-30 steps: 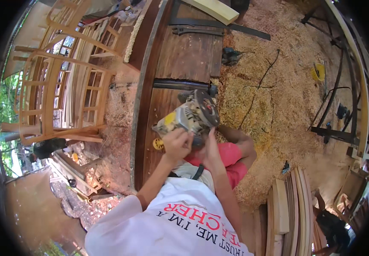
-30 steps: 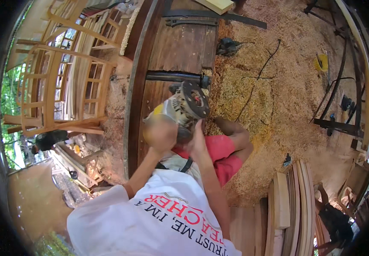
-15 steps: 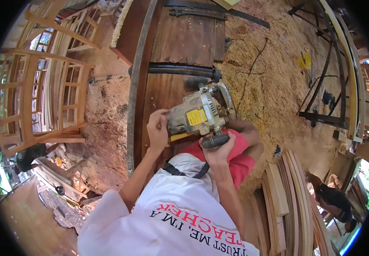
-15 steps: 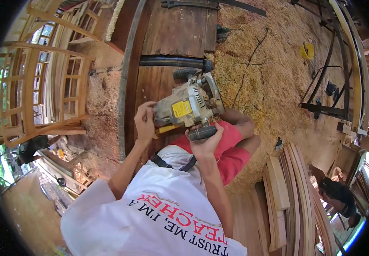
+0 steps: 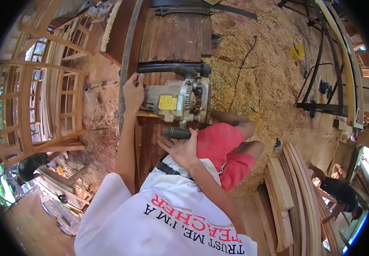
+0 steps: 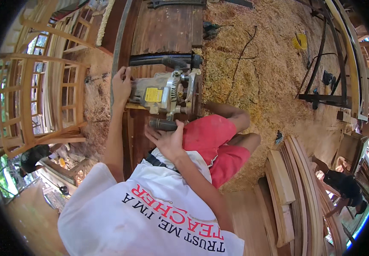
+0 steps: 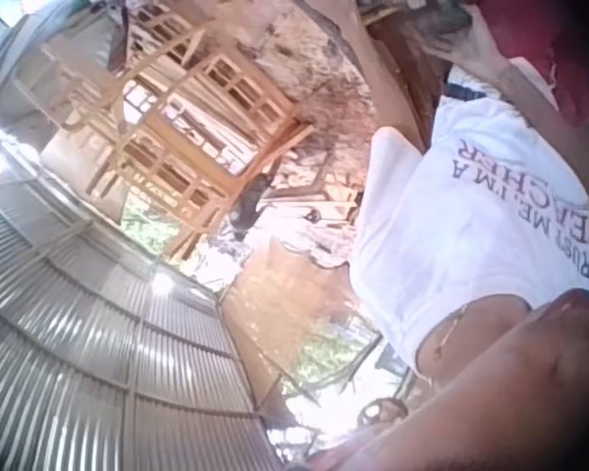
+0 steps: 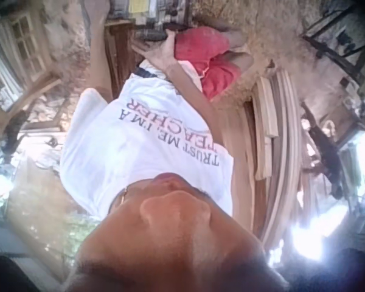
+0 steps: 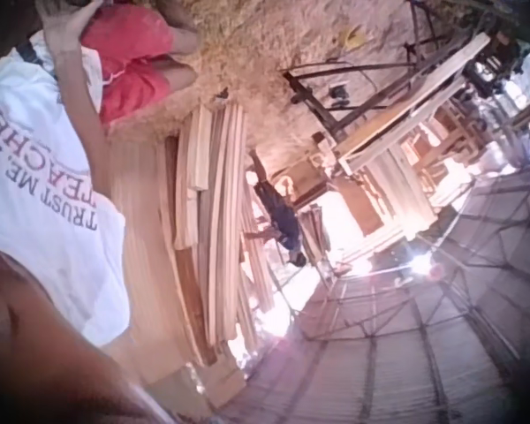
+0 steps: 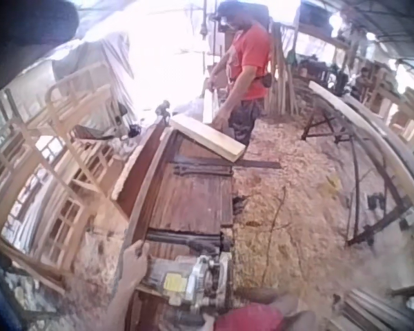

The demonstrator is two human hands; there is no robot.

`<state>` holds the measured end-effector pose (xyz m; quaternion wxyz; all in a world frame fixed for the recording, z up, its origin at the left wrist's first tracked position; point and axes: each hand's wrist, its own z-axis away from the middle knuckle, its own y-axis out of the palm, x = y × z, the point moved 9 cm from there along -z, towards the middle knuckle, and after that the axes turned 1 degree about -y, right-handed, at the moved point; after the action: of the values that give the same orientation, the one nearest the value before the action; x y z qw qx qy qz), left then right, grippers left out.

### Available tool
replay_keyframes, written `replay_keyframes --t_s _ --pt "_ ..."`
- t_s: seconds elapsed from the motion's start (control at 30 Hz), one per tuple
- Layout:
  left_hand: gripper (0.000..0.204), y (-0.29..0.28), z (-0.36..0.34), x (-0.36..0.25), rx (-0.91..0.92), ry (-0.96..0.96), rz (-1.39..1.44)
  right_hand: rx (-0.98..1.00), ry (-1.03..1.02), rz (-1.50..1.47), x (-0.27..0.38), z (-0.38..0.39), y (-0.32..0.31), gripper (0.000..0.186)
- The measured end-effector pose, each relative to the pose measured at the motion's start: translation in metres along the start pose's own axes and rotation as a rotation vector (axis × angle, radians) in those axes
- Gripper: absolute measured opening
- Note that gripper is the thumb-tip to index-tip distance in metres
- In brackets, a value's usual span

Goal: The person uses a wood router to shape the edge of a large wooden board, then stops to use a wrench to adjust or tighten a component on the tool before placing a straight edge along the board.

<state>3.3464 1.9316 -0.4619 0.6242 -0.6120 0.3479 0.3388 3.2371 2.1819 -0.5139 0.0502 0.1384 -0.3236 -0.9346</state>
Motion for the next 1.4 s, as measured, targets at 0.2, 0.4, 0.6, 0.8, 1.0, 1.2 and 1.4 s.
replay_keyframes --t_s 0.2,0.4,0.6,0.8,1.0,1.2,1.4 --pt "0.04 0.09 -0.032 -0.103 0.279 0.3 -0.111 0.001 0.076 0.191 -0.001 -0.006 -0.039 0.06" --pt "0.081 0.159 -0.005 -0.097 0.525 0.569 -0.679 -0.018 0.046 0.12 -0.003 0.001 -0.03 0.053" --pt "0.089 0.149 0.002 -0.102 0.517 0.57 -0.615 -0.057 0.08 0.158 -0.006 -0.001 -0.037 0.053" --pt "0.082 0.142 0.013 -0.111 0.49 0.645 -0.563 -0.081 0.098 0.194 -0.007 -0.008 -0.04 0.048" --pt "0.069 0.14 0.027 -0.114 0.357 0.81 -0.6 -0.095 0.043 0.298 -0.011 -0.018 -0.047 0.037" --pt "0.031 0.134 0.007 -0.097 0.175 0.668 -0.424 -0.111 -0.009 0.393 -0.007 -0.013 -0.032 0.037" --pt "0.032 0.109 0.005 -0.081 0.169 0.489 -0.288 -0.089 -0.003 0.369 -0.006 -0.014 -0.039 0.034"
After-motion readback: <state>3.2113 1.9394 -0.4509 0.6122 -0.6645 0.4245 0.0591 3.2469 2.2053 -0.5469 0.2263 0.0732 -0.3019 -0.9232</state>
